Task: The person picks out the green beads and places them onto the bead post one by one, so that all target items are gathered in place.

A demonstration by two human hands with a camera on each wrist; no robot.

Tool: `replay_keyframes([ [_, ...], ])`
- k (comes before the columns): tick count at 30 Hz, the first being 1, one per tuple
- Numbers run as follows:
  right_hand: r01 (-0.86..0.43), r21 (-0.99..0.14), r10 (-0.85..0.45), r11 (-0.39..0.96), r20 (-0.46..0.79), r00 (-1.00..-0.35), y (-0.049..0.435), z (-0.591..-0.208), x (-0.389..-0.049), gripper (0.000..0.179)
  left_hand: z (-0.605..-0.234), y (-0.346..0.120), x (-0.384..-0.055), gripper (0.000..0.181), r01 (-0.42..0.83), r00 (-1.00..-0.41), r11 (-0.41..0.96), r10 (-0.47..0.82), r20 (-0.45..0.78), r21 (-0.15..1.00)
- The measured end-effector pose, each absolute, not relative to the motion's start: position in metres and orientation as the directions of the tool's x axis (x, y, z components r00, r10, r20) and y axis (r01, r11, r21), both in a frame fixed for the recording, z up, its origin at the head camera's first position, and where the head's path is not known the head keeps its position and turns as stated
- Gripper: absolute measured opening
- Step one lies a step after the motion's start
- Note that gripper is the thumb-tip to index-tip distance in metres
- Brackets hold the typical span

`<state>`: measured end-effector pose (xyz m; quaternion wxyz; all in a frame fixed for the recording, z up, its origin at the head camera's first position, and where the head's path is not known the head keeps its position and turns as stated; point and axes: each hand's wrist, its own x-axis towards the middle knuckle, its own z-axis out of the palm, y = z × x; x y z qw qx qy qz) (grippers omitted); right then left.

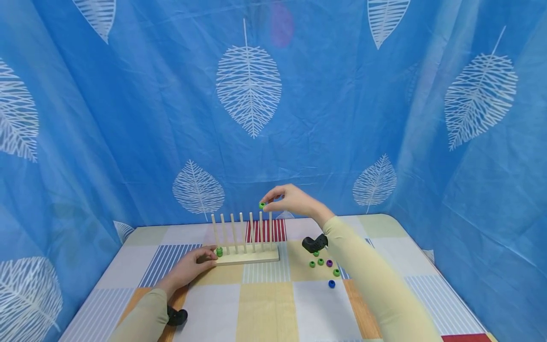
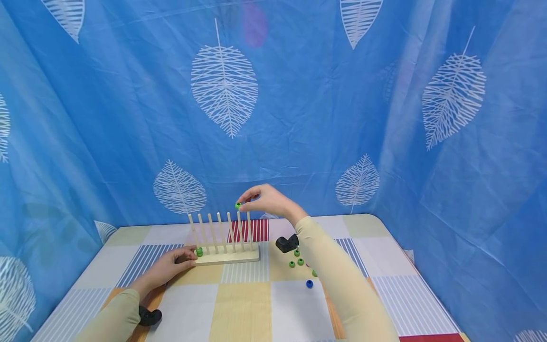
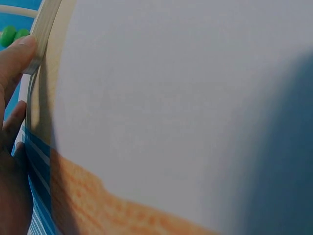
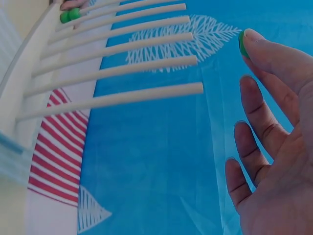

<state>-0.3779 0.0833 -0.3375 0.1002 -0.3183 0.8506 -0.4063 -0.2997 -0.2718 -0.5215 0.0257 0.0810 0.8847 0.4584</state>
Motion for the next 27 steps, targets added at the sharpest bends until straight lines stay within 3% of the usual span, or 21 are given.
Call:
replay_keyframes([
  [11,-0.454,-0.808,-0.676,0.376,0.096,-0.731,0.053,-0.341,-0.388,0.026,-0.521,-0.27,-0.298,0.009,0.097,-0.989,0.565,0.148,0.015,0.82],
  [27,-0.51,-0.797,-0.725,0.325,0.136,-0.676,0.018,-0.345,-0.394,0.025,-0.52,-0.27,-0.299,0.008,0.1,-0.988,0.557,0.156,0.014,0.824],
])
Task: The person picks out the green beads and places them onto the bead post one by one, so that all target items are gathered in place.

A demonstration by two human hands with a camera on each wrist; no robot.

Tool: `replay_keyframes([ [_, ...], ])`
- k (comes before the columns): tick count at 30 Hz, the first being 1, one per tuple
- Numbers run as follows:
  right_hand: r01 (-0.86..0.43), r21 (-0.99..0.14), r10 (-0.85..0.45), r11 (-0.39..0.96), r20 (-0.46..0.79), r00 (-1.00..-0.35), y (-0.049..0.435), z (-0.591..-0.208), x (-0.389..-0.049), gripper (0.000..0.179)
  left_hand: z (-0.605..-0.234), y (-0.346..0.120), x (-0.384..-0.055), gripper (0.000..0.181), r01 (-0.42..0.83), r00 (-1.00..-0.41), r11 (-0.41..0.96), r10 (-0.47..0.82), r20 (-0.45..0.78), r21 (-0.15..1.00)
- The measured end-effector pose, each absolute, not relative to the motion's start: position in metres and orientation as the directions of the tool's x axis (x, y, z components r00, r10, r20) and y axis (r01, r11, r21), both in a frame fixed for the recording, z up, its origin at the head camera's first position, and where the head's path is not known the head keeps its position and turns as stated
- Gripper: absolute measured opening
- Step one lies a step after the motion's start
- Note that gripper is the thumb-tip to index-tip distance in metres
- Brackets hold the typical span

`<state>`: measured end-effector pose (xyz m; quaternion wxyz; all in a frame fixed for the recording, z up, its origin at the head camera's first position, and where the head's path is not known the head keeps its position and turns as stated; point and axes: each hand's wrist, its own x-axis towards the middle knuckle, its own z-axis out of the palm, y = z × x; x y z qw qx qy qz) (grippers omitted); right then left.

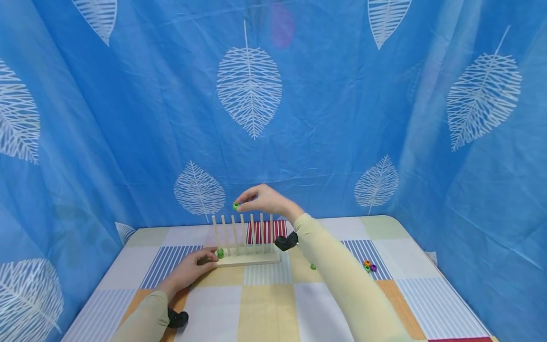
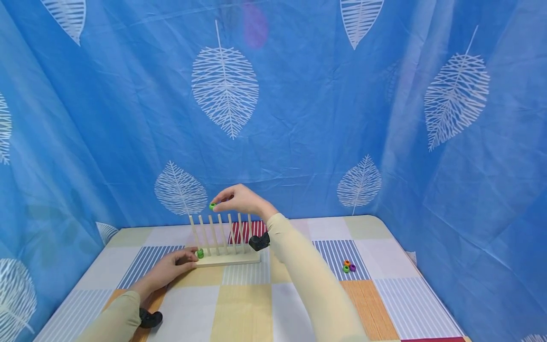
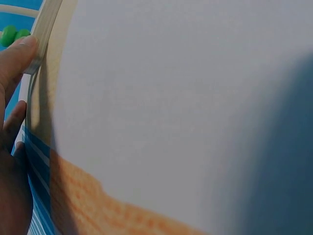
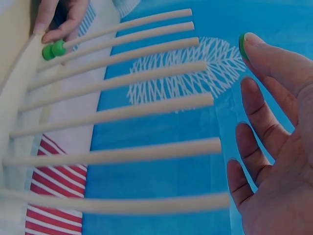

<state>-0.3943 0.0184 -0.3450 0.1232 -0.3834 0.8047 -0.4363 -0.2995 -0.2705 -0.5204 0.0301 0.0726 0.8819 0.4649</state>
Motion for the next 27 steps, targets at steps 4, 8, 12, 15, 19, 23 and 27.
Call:
replay_keyframes([
  [4,-0.499,-0.811,-0.728,0.304,0.139,-0.671,0.009,-0.347,-0.393,0.025,-0.522,-0.271,-0.3,0.009,0.102,-0.988,0.562,0.155,0.017,0.821],
  [8,-0.492,-0.815,-0.729,0.307,0.131,-0.672,-0.001,-0.349,-0.393,0.025,-0.522,-0.271,-0.301,0.009,0.106,-0.987,0.557,0.157,0.021,0.824],
  [12,-0.492,-0.813,-0.737,0.31,0.122,-0.665,-0.009,-0.35,-0.391,0.024,-0.521,-0.271,-0.299,0.009,0.107,-0.987,0.551,0.159,0.022,0.827],
  [15,-0.488,-0.819,-0.743,0.302,0.119,-0.659,-0.015,-0.352,-0.392,0.023,-0.519,-0.271,-0.298,0.009,0.111,-0.986,0.551,0.163,0.023,0.827],
  [19,-0.49,-0.816,-0.744,0.308,0.115,-0.658,-0.022,-0.355,-0.395,0.023,-0.518,-0.271,-0.298,0.009,0.115,-0.986,0.552,0.168,0.026,0.826],
  [23,-0.493,-0.805,-0.743,0.329,0.101,-0.661,-0.027,-0.354,-0.395,0.022,-0.518,-0.271,-0.298,0.008,0.107,-0.986,0.554,0.165,0.017,0.826],
  [27,-0.502,-0.795,-0.747,0.341,0.096,-0.658,-0.032,-0.353,-0.395,0.022,-0.518,-0.271,-0.299,0.008,0.093,-0.987,0.552,0.163,0.003,0.829],
])
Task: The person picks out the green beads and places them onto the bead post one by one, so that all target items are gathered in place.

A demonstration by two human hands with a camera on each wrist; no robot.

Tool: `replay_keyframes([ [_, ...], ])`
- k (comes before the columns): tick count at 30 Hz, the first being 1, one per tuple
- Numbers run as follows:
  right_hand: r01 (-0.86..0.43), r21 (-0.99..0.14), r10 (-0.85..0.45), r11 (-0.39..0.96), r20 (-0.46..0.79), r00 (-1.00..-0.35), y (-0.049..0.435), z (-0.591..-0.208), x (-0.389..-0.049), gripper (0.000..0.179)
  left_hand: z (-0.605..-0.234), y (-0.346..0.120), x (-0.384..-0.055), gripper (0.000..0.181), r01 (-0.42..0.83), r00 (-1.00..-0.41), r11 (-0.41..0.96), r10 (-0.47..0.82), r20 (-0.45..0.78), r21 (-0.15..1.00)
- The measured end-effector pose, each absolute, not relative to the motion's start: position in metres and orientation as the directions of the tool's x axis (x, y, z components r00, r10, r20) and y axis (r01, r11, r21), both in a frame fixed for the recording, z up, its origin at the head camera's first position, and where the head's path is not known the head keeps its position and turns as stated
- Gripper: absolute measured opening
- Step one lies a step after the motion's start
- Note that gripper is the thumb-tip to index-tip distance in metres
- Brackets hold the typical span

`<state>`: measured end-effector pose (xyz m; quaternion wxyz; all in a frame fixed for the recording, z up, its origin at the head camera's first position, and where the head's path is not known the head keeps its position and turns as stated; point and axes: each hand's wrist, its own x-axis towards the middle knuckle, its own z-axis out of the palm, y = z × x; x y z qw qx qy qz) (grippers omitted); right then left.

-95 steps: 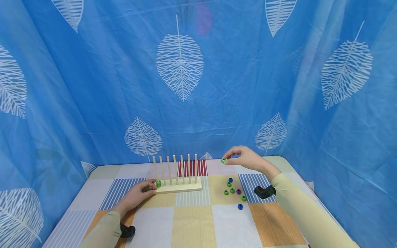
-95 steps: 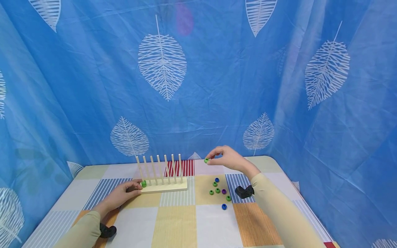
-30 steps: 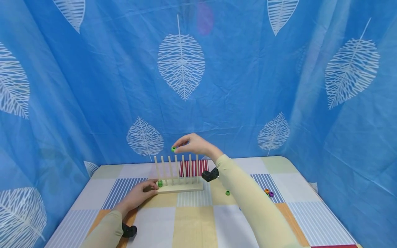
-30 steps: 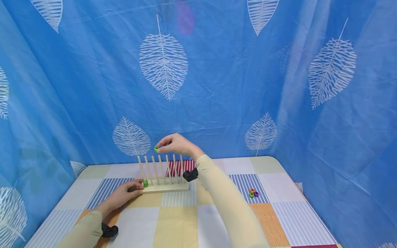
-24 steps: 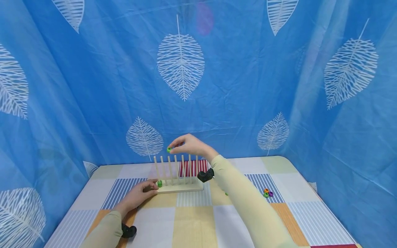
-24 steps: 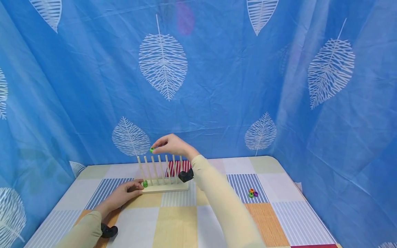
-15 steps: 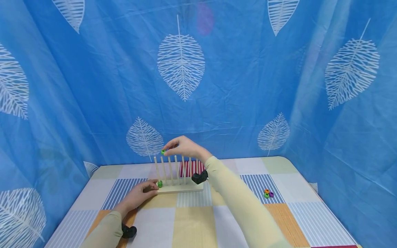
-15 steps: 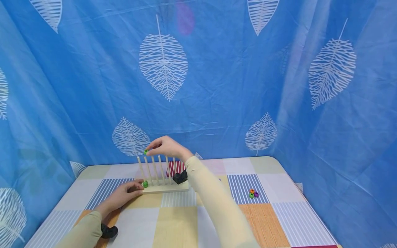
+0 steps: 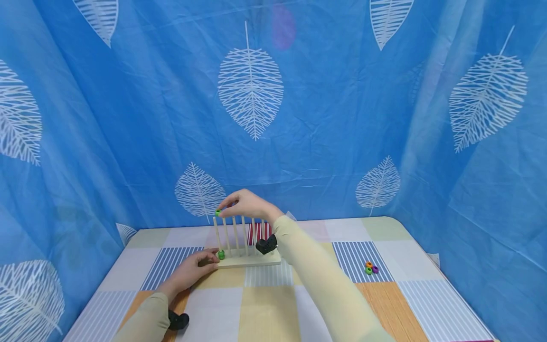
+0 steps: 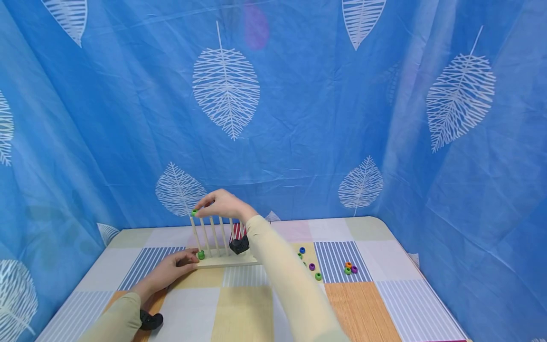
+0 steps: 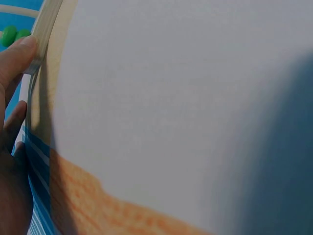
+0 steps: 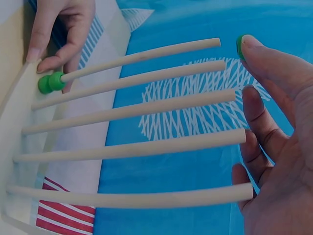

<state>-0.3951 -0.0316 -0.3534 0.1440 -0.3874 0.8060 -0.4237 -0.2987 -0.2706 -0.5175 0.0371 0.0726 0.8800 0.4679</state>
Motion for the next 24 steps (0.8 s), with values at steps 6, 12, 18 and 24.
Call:
replay_keyframes([
  [6,-0.507,-0.788,-0.752,0.349,0.088,-0.654,-0.038,-0.352,-0.393,0.021,-0.518,-0.271,-0.299,0.008,0.094,-0.986,0.531,0.167,0.005,0.842],
  [12,-0.518,-0.774,-0.753,0.363,0.083,-0.652,-0.043,-0.352,-0.391,0.019,-0.521,-0.271,-0.301,0.007,0.109,-0.986,0.543,0.167,0.02,0.833],
  [18,-0.534,-0.752,-0.75,0.387,0.08,-0.657,-0.046,-0.352,-0.39,0.02,-0.525,-0.272,-0.304,0.006,0.11,-0.986,0.554,0.166,0.02,0.825],
  [24,-0.555,-0.722,-0.747,0.414,0.079,-0.66,-0.048,-0.351,-0.389,0.019,-0.524,-0.273,-0.304,0.005,0.094,-0.988,0.55,0.157,0.008,0.83],
])
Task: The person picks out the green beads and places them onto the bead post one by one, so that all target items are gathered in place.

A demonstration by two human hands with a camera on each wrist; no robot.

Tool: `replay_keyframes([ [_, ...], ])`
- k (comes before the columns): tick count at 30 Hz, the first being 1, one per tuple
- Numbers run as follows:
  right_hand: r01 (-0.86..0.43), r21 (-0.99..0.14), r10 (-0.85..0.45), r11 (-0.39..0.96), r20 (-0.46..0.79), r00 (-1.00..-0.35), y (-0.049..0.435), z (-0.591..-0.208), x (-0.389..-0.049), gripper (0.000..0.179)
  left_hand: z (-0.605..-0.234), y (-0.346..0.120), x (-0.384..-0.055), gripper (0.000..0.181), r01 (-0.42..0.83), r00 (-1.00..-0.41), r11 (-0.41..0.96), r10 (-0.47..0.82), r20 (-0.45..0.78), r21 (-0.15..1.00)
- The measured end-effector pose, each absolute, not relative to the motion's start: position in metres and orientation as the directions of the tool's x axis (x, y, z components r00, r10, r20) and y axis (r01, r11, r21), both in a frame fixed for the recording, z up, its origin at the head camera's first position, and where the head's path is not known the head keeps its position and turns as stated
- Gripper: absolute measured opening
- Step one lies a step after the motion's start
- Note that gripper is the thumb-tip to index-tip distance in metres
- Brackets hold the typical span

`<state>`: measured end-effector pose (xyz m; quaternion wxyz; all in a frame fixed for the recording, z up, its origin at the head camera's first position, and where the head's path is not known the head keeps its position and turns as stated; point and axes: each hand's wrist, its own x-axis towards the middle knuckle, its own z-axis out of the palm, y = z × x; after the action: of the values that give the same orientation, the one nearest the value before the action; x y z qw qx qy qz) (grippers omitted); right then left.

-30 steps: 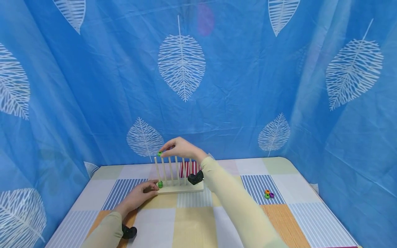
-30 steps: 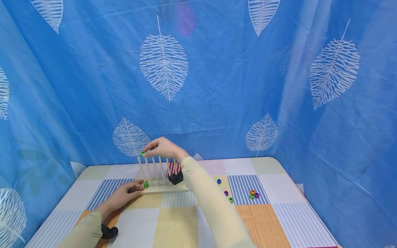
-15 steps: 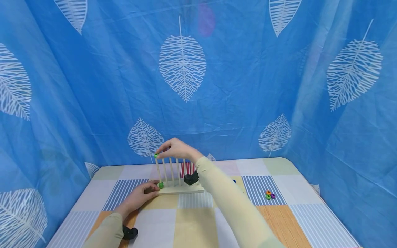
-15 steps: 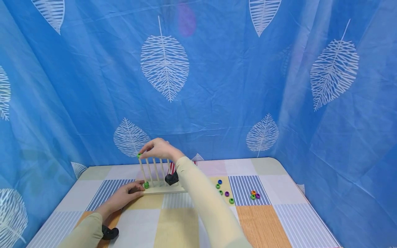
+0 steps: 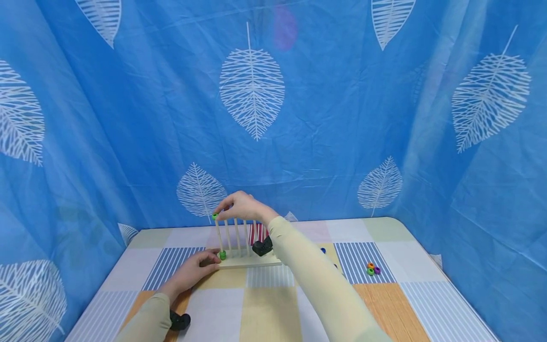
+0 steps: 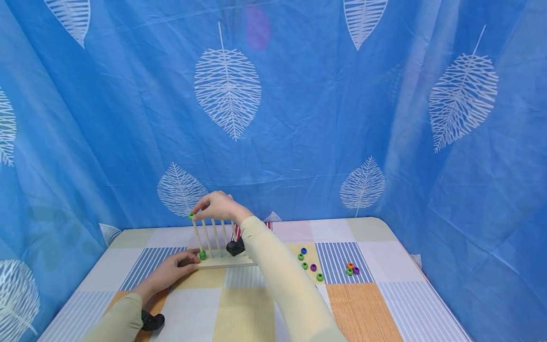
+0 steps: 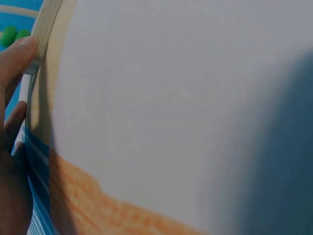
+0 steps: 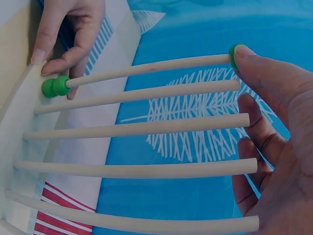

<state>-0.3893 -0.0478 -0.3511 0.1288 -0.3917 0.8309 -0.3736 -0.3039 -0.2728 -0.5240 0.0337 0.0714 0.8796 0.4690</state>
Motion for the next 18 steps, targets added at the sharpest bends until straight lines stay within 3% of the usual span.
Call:
replay_keyframes([
  [18,-0.558,-0.713,-0.733,0.426,0.089,-0.674,-0.0404,-0.3498,-0.3905,0.024,-0.5218,-0.2727,-0.3003,0.008,0.097,-0.987,0.546,0.158,0.011,0.832],
])
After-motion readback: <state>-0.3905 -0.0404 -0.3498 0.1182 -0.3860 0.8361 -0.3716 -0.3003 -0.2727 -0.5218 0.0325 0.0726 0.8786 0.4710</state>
